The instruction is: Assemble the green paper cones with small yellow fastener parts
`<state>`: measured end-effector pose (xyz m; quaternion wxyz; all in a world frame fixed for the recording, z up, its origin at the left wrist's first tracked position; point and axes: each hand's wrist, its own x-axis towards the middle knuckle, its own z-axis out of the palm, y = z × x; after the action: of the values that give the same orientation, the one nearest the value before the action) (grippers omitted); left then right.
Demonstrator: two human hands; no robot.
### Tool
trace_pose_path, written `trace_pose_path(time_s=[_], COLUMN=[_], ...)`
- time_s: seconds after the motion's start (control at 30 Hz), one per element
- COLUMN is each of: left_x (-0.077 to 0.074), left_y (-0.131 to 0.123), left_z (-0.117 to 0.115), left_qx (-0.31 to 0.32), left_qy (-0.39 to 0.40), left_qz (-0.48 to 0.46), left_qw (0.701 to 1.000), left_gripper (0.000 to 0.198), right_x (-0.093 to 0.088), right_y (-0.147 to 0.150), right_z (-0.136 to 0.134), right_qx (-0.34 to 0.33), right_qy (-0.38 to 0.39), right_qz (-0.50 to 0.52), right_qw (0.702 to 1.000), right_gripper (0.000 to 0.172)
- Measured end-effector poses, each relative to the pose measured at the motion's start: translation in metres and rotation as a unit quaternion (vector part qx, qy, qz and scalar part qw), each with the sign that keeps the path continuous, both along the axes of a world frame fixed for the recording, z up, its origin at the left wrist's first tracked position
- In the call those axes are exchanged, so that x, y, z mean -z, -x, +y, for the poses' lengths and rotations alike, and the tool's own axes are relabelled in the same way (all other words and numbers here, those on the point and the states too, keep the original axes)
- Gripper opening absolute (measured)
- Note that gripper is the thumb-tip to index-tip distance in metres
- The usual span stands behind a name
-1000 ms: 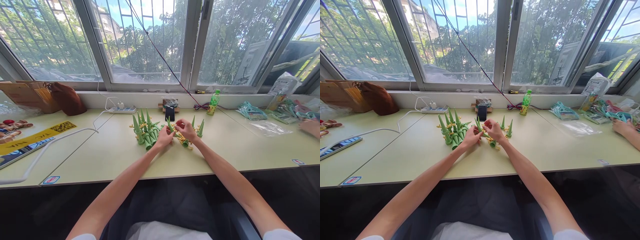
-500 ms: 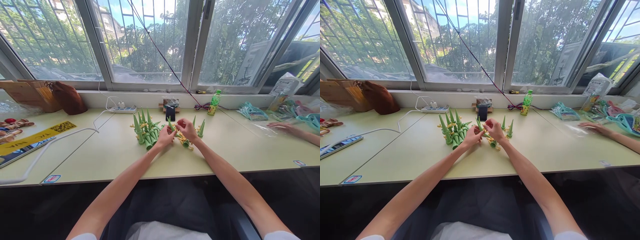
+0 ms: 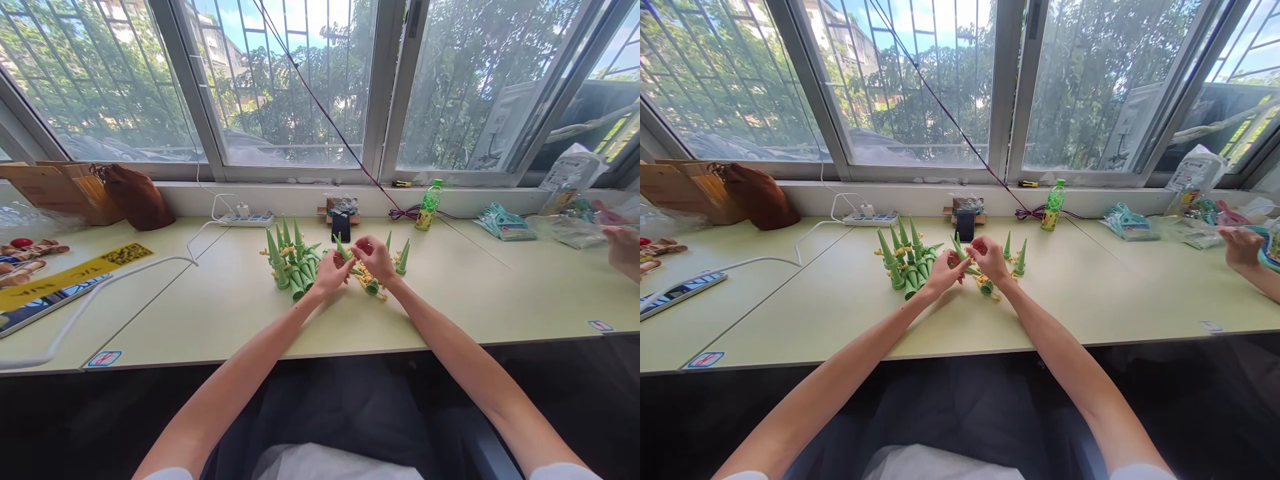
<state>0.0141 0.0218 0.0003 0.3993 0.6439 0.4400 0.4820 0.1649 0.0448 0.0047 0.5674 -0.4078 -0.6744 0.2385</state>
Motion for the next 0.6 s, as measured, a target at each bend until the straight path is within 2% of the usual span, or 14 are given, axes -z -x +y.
trace_pose_path(time_s=[0.27,0.6], left_x=[0.0016,0.0028], left_y=[-0.0007,0.0030], left_z=[0.0029,0.0025], left_qx=[-0.020,-0.043], left_qy=[-0.028,-0.101], left_qz=[-0.019,0.048], left_qw=[0.999,0.993], left_gripper=[0.046,0.042], right_x=[0.0013,0.0024], right_y=[-0.0004,-0.0021], right_z=[0.0018,0.0022], right_qx=[0.019,0.008], right_qy=[-0.011,-0.004], right_qz=[-0.001,-0.004], right_qw=[1.000,1.000], right_gripper=[0.034,0.034])
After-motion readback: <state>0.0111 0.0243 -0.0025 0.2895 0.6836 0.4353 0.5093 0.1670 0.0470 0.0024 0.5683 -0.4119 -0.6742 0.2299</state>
